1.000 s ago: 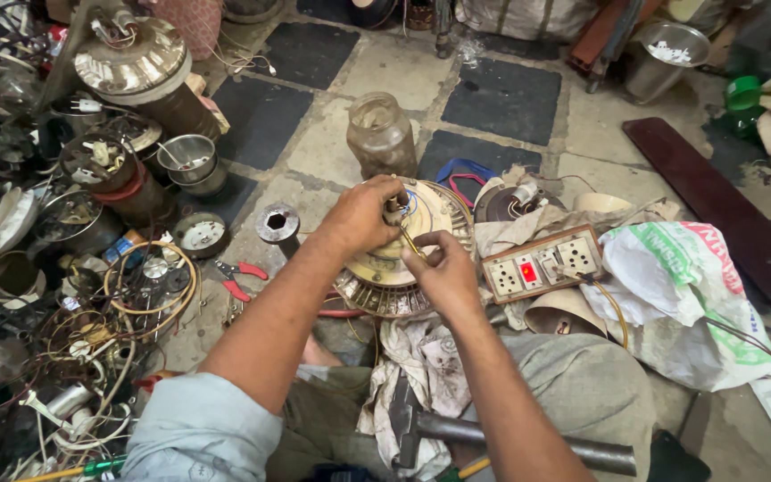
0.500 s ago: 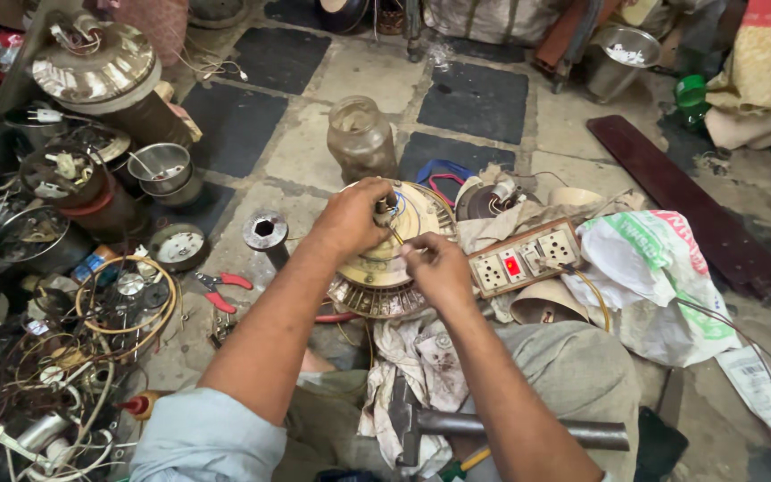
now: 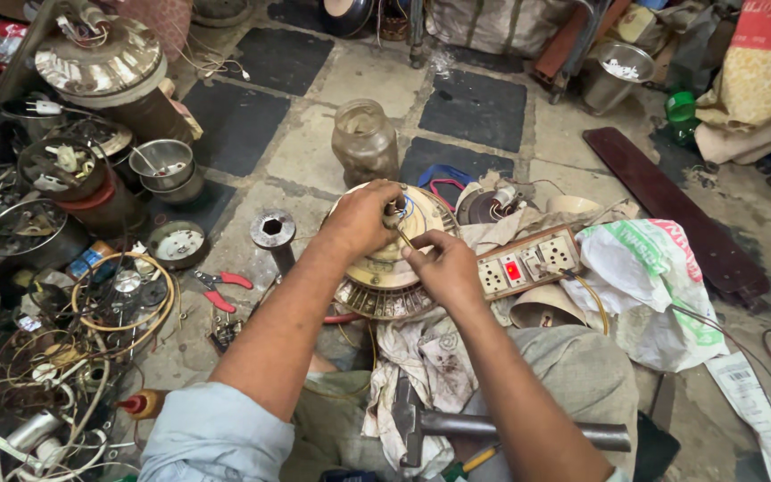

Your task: The person repairs a ceiling fan motor on the floor by connecting wires and using a screwdriver and a hammer to adjust internal components.

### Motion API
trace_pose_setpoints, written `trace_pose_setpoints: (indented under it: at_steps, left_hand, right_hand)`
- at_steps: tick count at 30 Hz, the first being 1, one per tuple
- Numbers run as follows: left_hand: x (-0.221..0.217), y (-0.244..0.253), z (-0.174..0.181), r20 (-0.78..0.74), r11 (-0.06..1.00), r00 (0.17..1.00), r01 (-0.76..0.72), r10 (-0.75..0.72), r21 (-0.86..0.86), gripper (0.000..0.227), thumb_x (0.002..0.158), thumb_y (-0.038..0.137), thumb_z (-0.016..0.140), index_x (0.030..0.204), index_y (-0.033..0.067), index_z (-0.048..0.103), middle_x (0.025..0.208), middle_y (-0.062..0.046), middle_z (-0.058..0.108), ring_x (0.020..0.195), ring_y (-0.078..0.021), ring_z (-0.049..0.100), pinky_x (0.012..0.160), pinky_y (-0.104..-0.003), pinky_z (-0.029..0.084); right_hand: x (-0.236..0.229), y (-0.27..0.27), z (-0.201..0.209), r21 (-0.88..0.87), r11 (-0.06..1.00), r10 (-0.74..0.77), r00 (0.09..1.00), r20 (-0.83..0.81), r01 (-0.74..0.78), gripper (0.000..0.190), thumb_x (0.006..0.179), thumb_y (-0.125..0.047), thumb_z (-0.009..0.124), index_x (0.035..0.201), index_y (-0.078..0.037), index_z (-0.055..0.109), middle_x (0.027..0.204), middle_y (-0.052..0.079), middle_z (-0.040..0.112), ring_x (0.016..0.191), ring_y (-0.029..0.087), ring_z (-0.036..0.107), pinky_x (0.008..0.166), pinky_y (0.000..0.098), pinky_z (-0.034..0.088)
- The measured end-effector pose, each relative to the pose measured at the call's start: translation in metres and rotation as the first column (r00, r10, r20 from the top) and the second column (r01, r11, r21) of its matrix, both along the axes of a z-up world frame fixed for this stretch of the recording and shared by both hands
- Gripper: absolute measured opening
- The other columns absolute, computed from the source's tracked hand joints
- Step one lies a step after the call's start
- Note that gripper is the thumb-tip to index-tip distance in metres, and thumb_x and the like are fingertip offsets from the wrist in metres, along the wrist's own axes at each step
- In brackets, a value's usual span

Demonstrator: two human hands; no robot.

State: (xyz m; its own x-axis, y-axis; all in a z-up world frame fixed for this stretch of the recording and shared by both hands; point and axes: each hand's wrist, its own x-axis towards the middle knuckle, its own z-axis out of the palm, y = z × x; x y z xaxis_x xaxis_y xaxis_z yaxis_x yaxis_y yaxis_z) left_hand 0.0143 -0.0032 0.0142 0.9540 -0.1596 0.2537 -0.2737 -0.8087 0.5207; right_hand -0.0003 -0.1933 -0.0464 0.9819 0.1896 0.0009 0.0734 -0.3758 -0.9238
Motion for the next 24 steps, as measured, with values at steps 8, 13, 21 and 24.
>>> trace_pose_setpoints:
  at_steps: [8,13,21,24]
  left_hand:
    - [0.003,0.001,-0.005,0.021,1.0,1.0,0.012,-0.012,-0.005,0.064,0.063,0.01,0.087,0.123,0.0084,0.064,0.135,-0.014,0.062,0.124,-0.0345,0.059,0.105,-0.041,0.047]
    - [0.006,0.01,-0.002,-0.052,0.997,0.996,0.076,-0.076,-0.011,0.07,0.064,0.011,0.088,0.126,0.0078,0.057,0.134,-0.016,0.061,0.127,-0.0359,0.057,0.105,-0.044,0.047]
    - [0.002,0.012,0.009,-0.032,0.985,0.989,0.148,-0.146,0.093,0.08,0.068,-0.001,0.08,0.14,0.0135,0.048,0.143,-0.021,0.055,0.132,-0.0397,0.053,0.108,-0.045,0.045]
    - [0.003,0.009,0.014,-0.059,0.978,0.989,0.143,-0.136,0.154,0.092,0.072,-0.01,0.069,0.154,0.0195,0.039,0.15,-0.024,0.048,0.136,-0.0403,0.049,0.11,-0.045,0.043]
  right_hand:
    - [-0.002,-0.001,0.017,0.143,0.99,0.038,0.917,-0.396,0.021,0.035,0.097,-0.033,0.062,0.108,-0.003,0.073,0.072,0.01,0.073,0.048,0.019,0.051,0.047,0.0369,0.04]
    - [-0.015,-0.008,0.004,-0.292,0.956,0.052,0.99,0.128,-0.012,0.036,0.087,-0.024,0.074,0.115,-0.003,0.069,0.079,0.014,0.072,0.069,0.023,0.067,0.067,0.0361,0.053]
    - [0.026,-0.008,-0.019,0.482,0.873,0.11,0.935,-0.338,0.072,0.027,0.093,-0.026,0.069,0.107,-0.004,0.066,0.069,0.001,0.056,0.048,0.011,0.048,0.042,0.0279,0.038]
    - [0.033,0.009,-0.006,0.554,0.826,0.183,0.883,-0.432,0.099,0.026,0.094,-0.029,0.071,0.092,-0.004,0.064,0.066,-0.001,0.056,0.045,0.009,0.049,0.039,0.0253,0.038]
